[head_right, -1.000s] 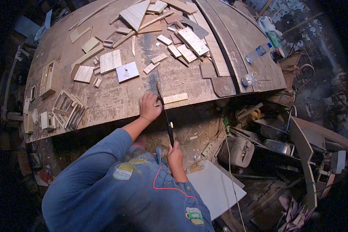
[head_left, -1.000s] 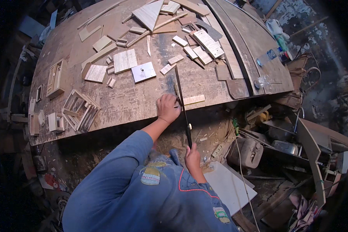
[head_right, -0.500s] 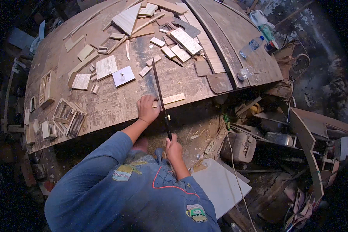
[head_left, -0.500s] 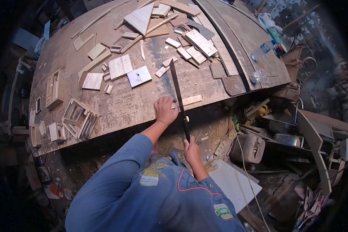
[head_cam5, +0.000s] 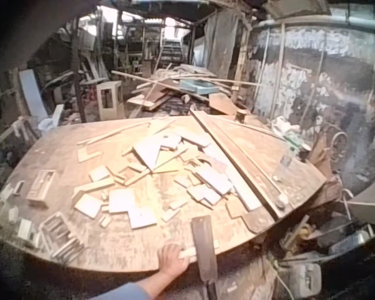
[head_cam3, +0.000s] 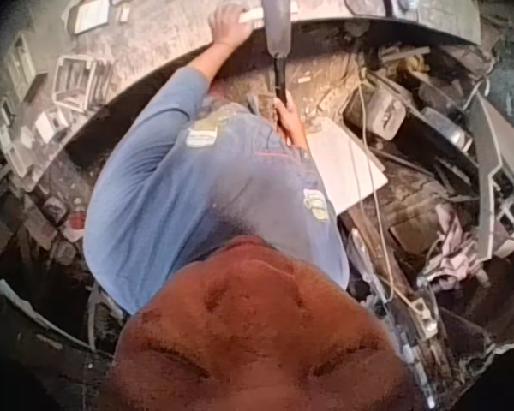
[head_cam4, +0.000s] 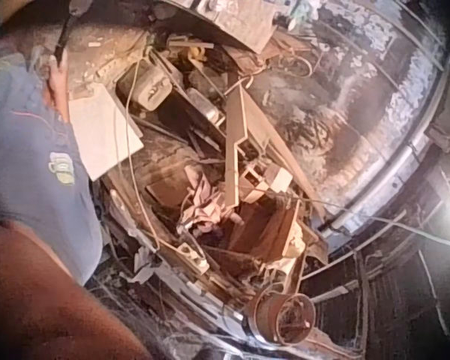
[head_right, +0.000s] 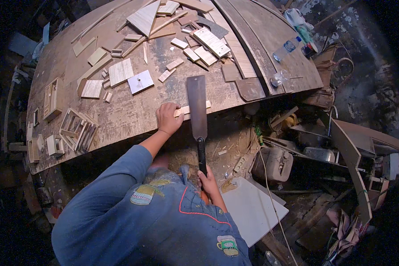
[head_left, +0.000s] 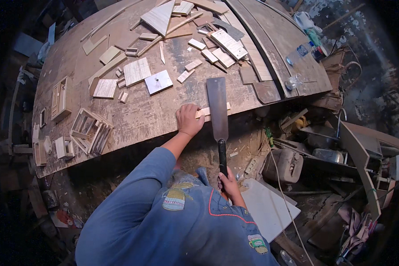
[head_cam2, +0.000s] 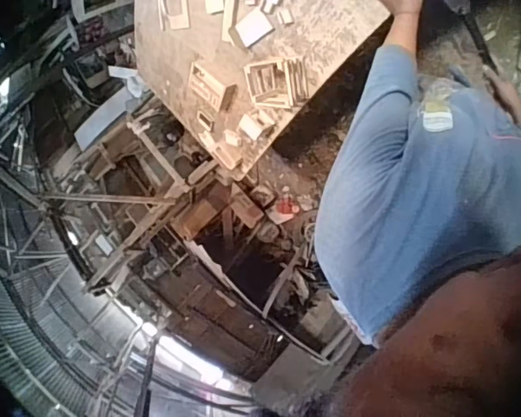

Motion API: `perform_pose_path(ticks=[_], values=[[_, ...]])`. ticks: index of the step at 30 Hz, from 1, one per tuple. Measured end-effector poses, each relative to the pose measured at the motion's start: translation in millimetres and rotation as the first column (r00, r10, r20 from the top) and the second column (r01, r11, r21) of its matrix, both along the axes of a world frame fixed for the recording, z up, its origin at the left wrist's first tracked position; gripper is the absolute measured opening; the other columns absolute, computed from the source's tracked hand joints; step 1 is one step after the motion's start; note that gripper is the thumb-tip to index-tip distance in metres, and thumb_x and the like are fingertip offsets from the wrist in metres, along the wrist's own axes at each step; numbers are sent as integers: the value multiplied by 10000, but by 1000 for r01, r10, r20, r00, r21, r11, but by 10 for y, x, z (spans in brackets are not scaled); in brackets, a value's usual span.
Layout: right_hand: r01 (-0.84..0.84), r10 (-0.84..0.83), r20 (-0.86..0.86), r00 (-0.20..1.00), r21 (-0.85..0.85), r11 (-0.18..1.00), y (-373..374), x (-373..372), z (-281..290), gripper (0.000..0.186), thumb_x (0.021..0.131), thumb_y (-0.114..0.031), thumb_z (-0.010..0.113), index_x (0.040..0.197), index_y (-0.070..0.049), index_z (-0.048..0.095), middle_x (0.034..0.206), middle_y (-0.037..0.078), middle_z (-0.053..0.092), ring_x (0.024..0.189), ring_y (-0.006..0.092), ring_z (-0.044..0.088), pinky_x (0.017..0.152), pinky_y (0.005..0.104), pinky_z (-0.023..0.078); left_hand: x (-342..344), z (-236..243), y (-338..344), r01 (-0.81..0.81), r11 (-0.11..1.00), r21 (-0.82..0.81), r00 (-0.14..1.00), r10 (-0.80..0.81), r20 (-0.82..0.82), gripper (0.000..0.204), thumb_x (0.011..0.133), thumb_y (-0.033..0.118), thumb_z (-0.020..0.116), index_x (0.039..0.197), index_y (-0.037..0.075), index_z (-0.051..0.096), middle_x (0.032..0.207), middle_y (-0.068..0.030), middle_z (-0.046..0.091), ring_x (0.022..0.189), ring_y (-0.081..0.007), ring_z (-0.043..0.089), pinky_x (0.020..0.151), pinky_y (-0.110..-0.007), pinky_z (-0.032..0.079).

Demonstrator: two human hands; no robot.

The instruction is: Sawing and sanding small wooden blocks on a workbench.

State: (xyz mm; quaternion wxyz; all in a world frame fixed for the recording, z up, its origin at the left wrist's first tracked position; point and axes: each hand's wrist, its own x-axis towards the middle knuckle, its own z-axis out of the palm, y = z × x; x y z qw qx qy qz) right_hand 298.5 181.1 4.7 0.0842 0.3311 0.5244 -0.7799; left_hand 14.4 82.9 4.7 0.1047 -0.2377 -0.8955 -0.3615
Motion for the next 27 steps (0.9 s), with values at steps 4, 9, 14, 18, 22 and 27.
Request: perform_pose_path(ticks=[4,9,14,18,22,27], values=[[50,-37,53,998,-275,960,142,45,123,531,931,-123,498,1424,-136,300,766,90,549,570,192,564,547,341,509,13,-68,-17,-15,1000,0,999,15,-44,275,688,257,684,931,144,619,970,-47,590,1045,-269,517,916,-421,345],[21,-26,-5,1000,-483,875,191,164,207,494,949,-177,460,1420,-126,320,950,206,642,671,280,669,609,396,570,15,-85,-10,4,1000,-18,1000,-5,-15,276,690,277,679,927,144,627,977,-51,598,1052,-271,517,911,-427,352],[8,-135,-111,984,-741,671,282,93,-10,572,996,-537,283,1360,-113,405,991,211,640,702,306,670,601,405,557,-62,-101,16,-11,999,-44,998,8,-63,271,685,268,683,931,166,633,986,-33,589,1043,-257,514,927,-424,349],[-86,-151,-229,962,-773,629,339,-166,47,697,968,-623,224,1297,-59,468,1028,203,636,761,303,678,663,435,573,-52,-76,12,-2,999,-36,999,0,-44,263,690,272,684,927,169,637,980,-24,591,1044,-252,514,921,-424,357],[-22,-209,-209,955,-755,656,305,-237,35,757,958,-640,228,1323,-19,459,1094,210,616,916,312,663,835,503,555,-28,-77,44,-15,998,-68,999,13,-32,262,696,270,688,934,170,638,976,-14,597,1047,-247,516,924,-424,362],[147,-408,-126,904,-806,573,84,-150,243,809,925,-690,240,1464,-91,309,1324,253,495,1202,386,523,984,580,437,-3,-85,3,-19,998,-64,999,17,-32,277,692,270,695,943,167,645,1003,-5,617,1054,-254,522,921,-434,381]])
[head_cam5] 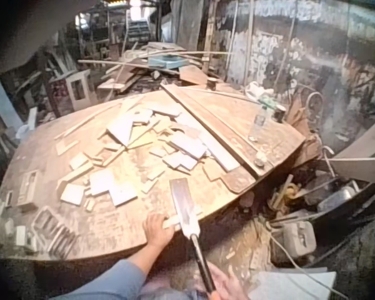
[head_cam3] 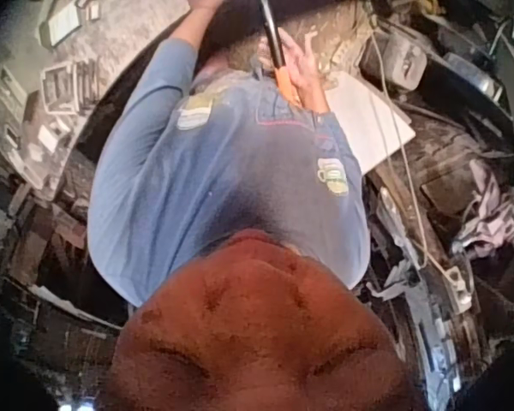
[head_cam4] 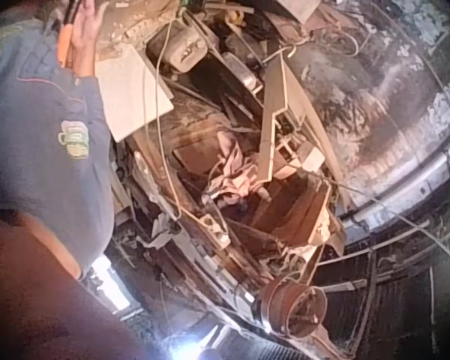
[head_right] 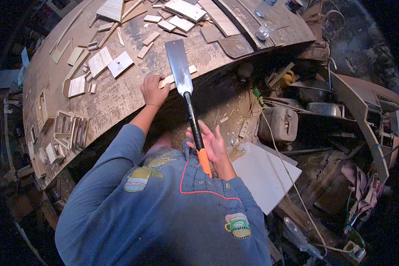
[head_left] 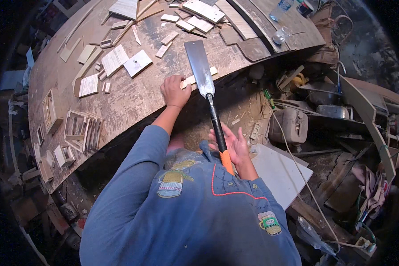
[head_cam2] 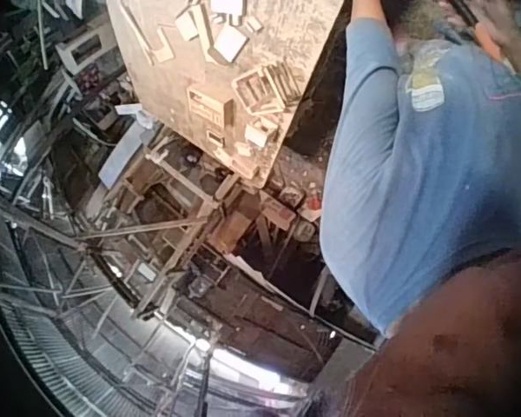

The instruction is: Sawing and sanding small wooden blocks on a workbench.

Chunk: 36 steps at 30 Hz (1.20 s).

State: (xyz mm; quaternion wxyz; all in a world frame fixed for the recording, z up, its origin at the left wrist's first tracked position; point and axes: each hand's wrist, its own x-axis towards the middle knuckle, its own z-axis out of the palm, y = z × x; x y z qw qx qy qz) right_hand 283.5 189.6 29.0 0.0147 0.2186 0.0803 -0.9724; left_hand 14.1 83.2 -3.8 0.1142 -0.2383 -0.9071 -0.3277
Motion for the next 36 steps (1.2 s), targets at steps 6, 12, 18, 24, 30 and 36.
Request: perform_pose_path(ticks=[6,12,18,24,30,36], values=[[142,-139,-73,988,32,989,-52,123,-9,896,885,-749,199,1519,-117,170,1467,269,334,1323,440,371,1053,601,342,-17,-7,9,-2,1000,3,1000,2,4,267,686,260,703,932,175,642,981,-3,605,1055,-238,517,933,-421,364],[194,-195,-46,980,-31,981,-50,113,18,922,874,-766,193,1508,-98,210,1489,248,313,1334,396,379,1093,586,294,-19,22,25,1,1000,9,1000,-1,7,259,692,261,693,932,175,643,984,-4,608,1055,-238,516,933,-423,364],[191,-195,-118,974,-48,980,-64,94,35,946,870,-771,208,1488,-57,256,1504,228,296,1351,359,367,1097,578,295,-20,21,31,-2,1000,-14,1000,2,8,259,689,263,694,926,173,638,992,-3,607,1057,-238,512,929,-423,365],[-244,236,110,966,64,968,-126,234,-17,737,973,-574,340,1480,-46,260,1287,212,556,1087,307,609,899,432,516,-15,24,3,10,1000,7,1000,-10,-6,269,687,264,702,931,173,635,999,-8,601,1055,-243,507,930,-426,360],[-287,280,139,950,35,957,-106,463,-104,416,943,-193,554,1319,-40,465,820,100,631,594,167,579,517,275,493,-9,19,4,2,1000,26,1000,-1,-16,264,688,261,699,923,159,635,989,-24,604,1047,-255,513,926,-426,360],[-460,123,446,886,814,354,-200,387,-214,280,930,-191,579,1162,-43,530,755,67,606,584,155,577,508,286,465,-20,19,13,16,999,46,999,-13,-50,252,687,258,701,902,148,631,970,-31,609,1021,-262,523,901,-424,373]])
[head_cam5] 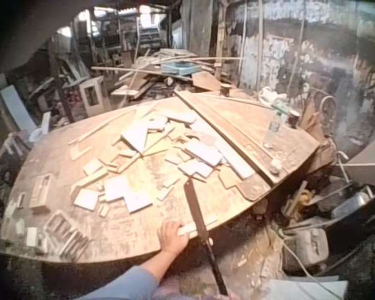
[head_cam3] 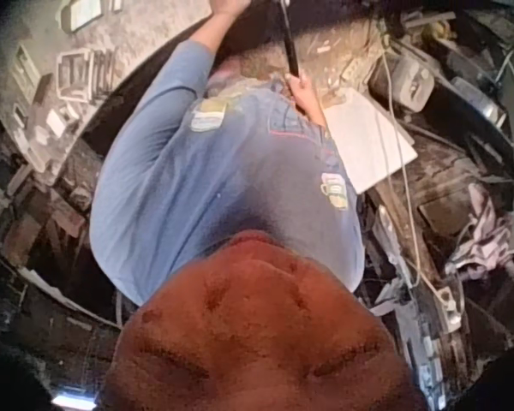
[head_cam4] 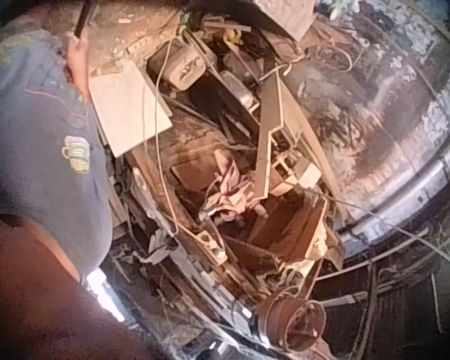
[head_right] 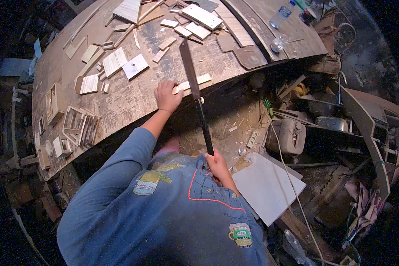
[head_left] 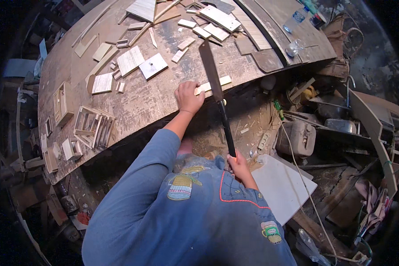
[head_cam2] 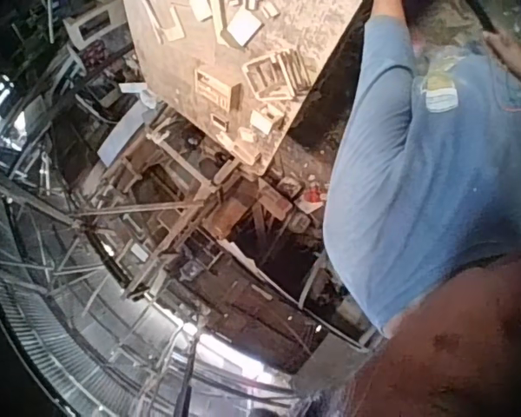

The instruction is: Sawing and sanding small wooden blocks on a workbench.

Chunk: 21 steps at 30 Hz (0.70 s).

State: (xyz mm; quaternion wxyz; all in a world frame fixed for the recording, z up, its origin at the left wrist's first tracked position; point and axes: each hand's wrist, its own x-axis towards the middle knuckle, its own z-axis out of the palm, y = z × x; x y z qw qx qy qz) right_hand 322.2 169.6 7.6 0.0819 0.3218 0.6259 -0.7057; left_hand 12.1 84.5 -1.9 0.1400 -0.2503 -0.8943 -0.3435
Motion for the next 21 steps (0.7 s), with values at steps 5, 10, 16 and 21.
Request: perform_pose_path(ticks=[5,10,16,21], values=[[-102,112,21,993,609,786,-40,-8,211,264,885,-218,619,1053,-31,539,766,238,627,757,454,613,621,509,461,-17,-51,-7,-4,1000,-7,999,4,42,269,698,244,683,937,132,630,1000,-46,593,1062,-266,510,946,-423,352],[-165,138,94,986,673,721,-33,98,243,252,915,-270,584,1019,-46,535,734,240,616,729,469,600,615,537,444,-35,-86,-17,-32,993,-114,998,38,48,265,672,176,646,917,78,624,1018,-74,582,1068,-288,505,952,-428,351],[-208,114,180,977,695,688,43,158,151,271,966,-329,484,1030,-71,539,741,254,612,740,479,596,620,556,438,-34,-68,4,-45,995,-93,998,47,28,231,660,167,635,868,68,610,967,-82,574,1038,-297,507,932,-431,353],[-157,93,140,986,576,802,31,163,14,279,986,-322,442,1061,-73,542,700,240,590,725,464,600,595,516,434,6,79,15,-9,1000,-19,999,10,47,227,681,184,635,875,69,609,943,-76,579,1027,-290,512,911,-431,355]])
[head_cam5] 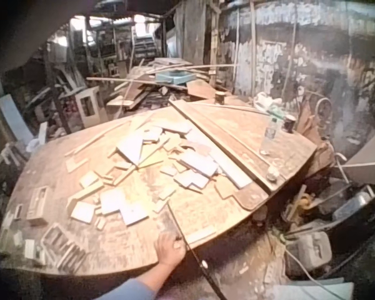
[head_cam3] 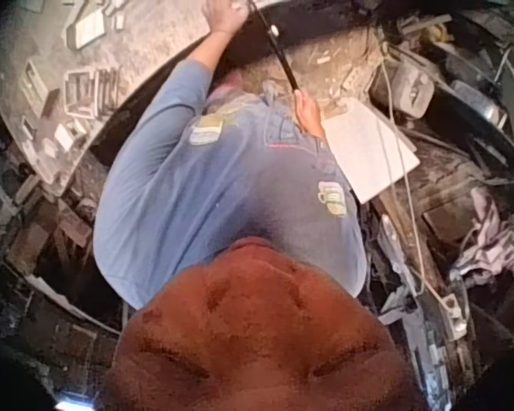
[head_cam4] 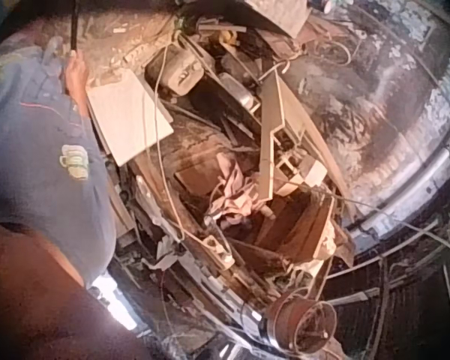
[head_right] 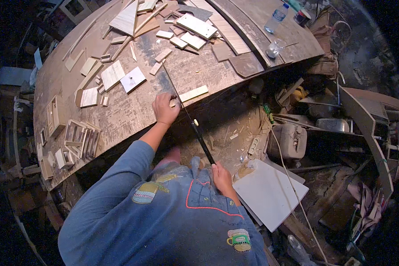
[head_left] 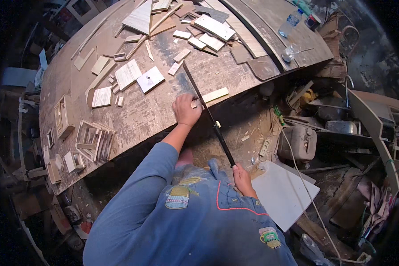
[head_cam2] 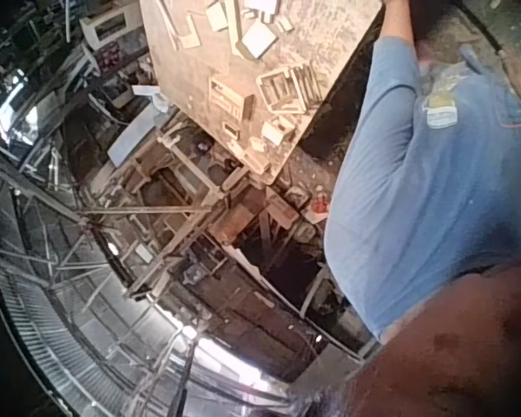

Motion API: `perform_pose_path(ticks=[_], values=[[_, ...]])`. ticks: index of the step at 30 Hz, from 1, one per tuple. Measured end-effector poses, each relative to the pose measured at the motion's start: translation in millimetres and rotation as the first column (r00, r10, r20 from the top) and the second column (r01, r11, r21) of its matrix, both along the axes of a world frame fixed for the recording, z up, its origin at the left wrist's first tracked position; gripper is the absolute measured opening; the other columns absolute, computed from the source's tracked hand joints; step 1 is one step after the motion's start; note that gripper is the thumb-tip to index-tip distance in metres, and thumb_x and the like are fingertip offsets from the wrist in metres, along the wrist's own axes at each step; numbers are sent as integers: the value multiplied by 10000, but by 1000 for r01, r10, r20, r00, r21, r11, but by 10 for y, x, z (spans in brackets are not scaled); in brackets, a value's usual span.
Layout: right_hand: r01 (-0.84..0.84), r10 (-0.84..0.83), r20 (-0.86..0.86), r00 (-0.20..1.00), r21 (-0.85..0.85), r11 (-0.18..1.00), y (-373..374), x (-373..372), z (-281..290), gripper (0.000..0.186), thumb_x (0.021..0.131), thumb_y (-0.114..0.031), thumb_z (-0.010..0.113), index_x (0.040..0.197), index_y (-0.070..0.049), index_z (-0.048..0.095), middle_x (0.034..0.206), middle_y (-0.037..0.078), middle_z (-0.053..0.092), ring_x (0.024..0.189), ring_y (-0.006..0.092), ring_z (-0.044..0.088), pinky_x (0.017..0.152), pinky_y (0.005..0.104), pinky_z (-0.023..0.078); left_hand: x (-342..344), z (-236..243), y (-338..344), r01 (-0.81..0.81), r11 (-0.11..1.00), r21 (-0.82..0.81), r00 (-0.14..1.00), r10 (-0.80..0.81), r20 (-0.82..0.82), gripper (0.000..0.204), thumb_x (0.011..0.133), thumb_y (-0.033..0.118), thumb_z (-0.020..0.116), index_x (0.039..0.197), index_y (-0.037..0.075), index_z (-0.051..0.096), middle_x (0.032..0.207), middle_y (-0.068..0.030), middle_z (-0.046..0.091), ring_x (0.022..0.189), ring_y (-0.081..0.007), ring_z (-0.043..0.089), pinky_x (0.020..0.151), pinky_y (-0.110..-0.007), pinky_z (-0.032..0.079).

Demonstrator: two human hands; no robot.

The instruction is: Sawing and sanding small wooden blocks on a workbench.

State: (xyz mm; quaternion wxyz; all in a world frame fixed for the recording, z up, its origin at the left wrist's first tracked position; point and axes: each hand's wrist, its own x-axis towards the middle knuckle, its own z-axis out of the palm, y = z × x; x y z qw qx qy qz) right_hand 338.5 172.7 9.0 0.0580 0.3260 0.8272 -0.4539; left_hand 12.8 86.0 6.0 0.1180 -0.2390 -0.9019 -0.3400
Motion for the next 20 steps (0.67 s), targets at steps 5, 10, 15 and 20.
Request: perform_pose_path(ticks=[5,10,15,20], values=[[21,-26,68,997,65,998,-115,-24,49,264,972,-320,464,1010,-65,519,767,279,609,778,505,586,648,568,442,-16,-81,3,-21,994,-107,1000,21,4,258,669,170,635,905,67,609,988,-76,580,1050,-284,505,924,-429,355],[10,-12,20,1000,127,992,-105,-216,-62,263,973,-318,465,982,-60,514,724,260,593,731,484,588,611,541,436,-15,-86,-11,-22,993,-114,999,26,30,293,660,165,632,934,63,620,1007,-82,581,1072,-290,501,951,-428,346],[11,-11,-8,1000,53,999,-53,-217,-285,300,963,-345,505,941,-48,534,770,231,644,742,442,630,614,530,457,-18,-93,-42,-4,996,-86,1000,2,-21,312,645,132,613,948,61,622,1007,-83,585,1063,-294,508,951,-435,344],[103,-69,77,995,-729,677,12,47,-656,330,978,-437,495,949,-133,619,698,58,651,587,284,615,511,394,449,-18,-78,-8,-4,999,-40,1000,4,7,282,692,148,635,965,81,615,1046,-94,586,1097,-278,502,955,-426,343]])
